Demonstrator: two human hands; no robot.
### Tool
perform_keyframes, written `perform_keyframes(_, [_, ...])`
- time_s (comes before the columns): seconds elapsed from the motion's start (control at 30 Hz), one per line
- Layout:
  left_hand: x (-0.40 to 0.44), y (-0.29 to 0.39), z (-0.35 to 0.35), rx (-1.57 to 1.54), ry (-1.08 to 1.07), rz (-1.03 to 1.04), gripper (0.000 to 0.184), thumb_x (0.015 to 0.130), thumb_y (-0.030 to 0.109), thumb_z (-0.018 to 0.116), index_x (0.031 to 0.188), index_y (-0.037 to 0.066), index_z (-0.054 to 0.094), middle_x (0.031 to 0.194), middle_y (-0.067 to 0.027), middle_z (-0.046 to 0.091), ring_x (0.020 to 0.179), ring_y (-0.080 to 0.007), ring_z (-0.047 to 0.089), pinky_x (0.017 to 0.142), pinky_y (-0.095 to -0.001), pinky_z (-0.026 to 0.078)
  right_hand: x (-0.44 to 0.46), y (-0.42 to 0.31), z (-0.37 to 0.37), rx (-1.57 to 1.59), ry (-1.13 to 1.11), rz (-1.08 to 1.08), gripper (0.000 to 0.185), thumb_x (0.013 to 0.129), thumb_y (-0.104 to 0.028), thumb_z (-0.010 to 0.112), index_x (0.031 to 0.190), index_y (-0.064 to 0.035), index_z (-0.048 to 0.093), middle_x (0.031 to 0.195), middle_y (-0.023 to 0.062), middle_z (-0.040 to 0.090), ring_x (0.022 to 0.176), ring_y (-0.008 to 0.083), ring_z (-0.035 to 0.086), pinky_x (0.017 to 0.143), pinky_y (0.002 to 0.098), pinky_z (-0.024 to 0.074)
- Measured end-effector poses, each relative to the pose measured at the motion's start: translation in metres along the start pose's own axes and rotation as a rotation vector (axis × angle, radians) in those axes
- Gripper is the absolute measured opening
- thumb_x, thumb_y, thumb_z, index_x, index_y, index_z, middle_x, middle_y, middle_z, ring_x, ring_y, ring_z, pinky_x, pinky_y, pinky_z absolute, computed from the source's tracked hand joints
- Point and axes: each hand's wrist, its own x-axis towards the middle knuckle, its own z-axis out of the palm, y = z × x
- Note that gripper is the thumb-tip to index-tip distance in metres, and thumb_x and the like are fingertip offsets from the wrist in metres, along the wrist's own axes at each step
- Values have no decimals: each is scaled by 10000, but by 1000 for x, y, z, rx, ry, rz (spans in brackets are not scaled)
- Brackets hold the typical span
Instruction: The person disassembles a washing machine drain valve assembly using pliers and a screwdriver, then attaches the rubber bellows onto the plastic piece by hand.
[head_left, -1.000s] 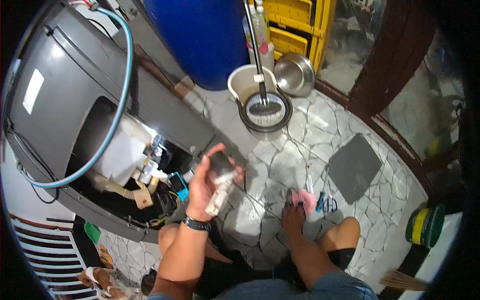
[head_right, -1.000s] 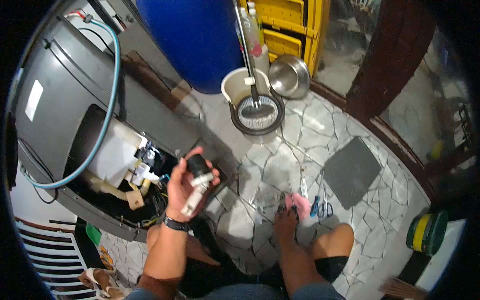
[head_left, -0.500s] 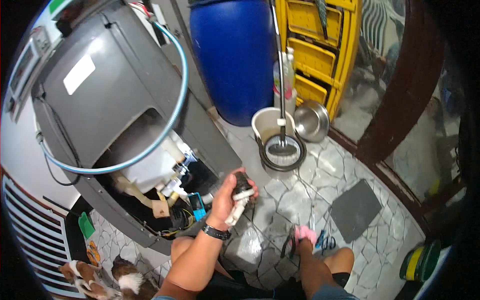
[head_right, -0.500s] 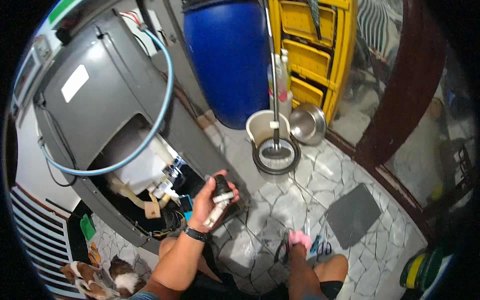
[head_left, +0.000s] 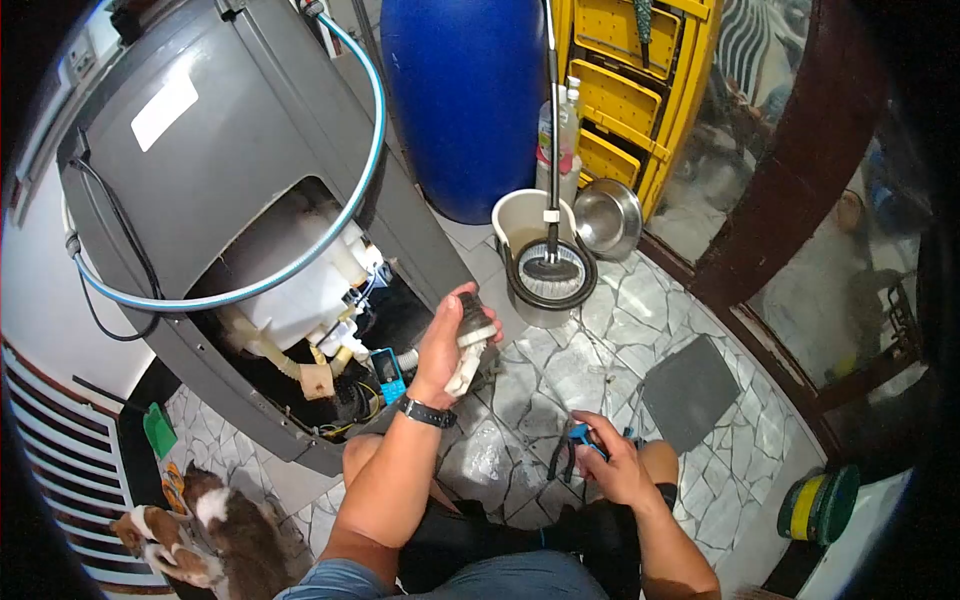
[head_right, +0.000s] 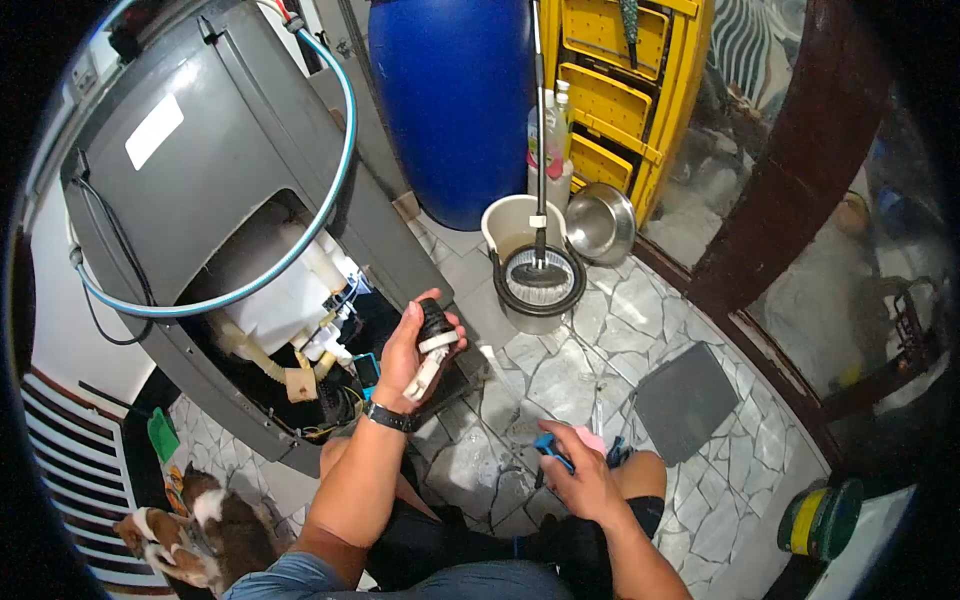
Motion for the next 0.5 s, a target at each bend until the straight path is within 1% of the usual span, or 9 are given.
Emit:
perform_keyframes(0.03, [-2,-2,0,-6,-6,-7,523,1108,448,473,1474,75,450,1061,-133,680,979,-257,707,897,-425,600,-5,-22,-1,-55,-47,-1,457,993,-116,614,1445,-99,548,1005,130,684,745,224,667,727,357,543])
perform_keyframes(0.07, [-2,-2,0,7,-15,-13,533,1108,445,473,1478,62,445,1059,-134,680,975,-257,707,897,-424,599,-5,-29,0,-59,-37,-1,457,993,-116,614,1445,-99,548,1005,130,684,745,224,667,727,357,543])
perform_keyframes(0.13, [0,-2,1,21,-46,-11,561,1106,444,477,1484,30,437,1055,-140,683,969,-261,710,895,-419,599,-2,-38,-1,-232,-32,-196,494,994,-52,616,1475,-113,523,887,76,668,710,141,646,678,313,529])
perform_keyframes(0.17, [0,-3,1,22,-50,-7,561,1106,444,477,1484,30,437,1055,-140,683,969,-261,710,895,-419,599,0,-42,-1,-232,-29,-201,494,994,-52,616,1475,-113,523,887,76,668,710,141,646,678,313,529])
perform_keyframes(0.23, [0,-4,1,39,-67,-19,557,1108,443,472,1483,32,441,1056,-147,685,968,-266,713,893,-414,598,2,-50,-1,-224,-2,-161,465,993,-140,597,1455,-113,551,1105,211,706,945,398,687,887,427,531])
perform_keyframes(0.3, [1,-4,1,43,-79,-24,559,1108,444,473,1485,31,441,1069,-154,686,977,-271,715,895,-411,597,5,-54,-5,-236,-16,-141,459,998,-139,586,1454,-118,553,1042,194,714,909,370,698,867,423,539])
perform_keyframes(0.37, [2,-5,0,59,-122,-25,542,1110,477,458,1486,86,453,1101,-130,683,993,-233,707,856,-383,590,5,-69,-10,-248,-32,-118,452,1002,-139,575,1454,-124,555,980,176,722,874,342,709,846,420,546])
perform_keyframes(0.43, [2,-3,1,74,-125,-16,566,1107,480,461,1488,62,445,1105,-139,684,994,-235,708,856,-376,590,1,-95,-16,-274,-106,67,439,1010,-127,554,1449,-131,564,838,122,711,753,258,712,759,384,562])
perform_keyframes(0.5, [3,-2,2,61,-170,-3,586,1105,482,466,1490,42,437,1101,-147,685,994,-237,709,853,-368,588,3,-88,-21,-200,-122,46,432,1015,-127,544,1446,-130,568,794,98,698,707,218,701,714,363,560])
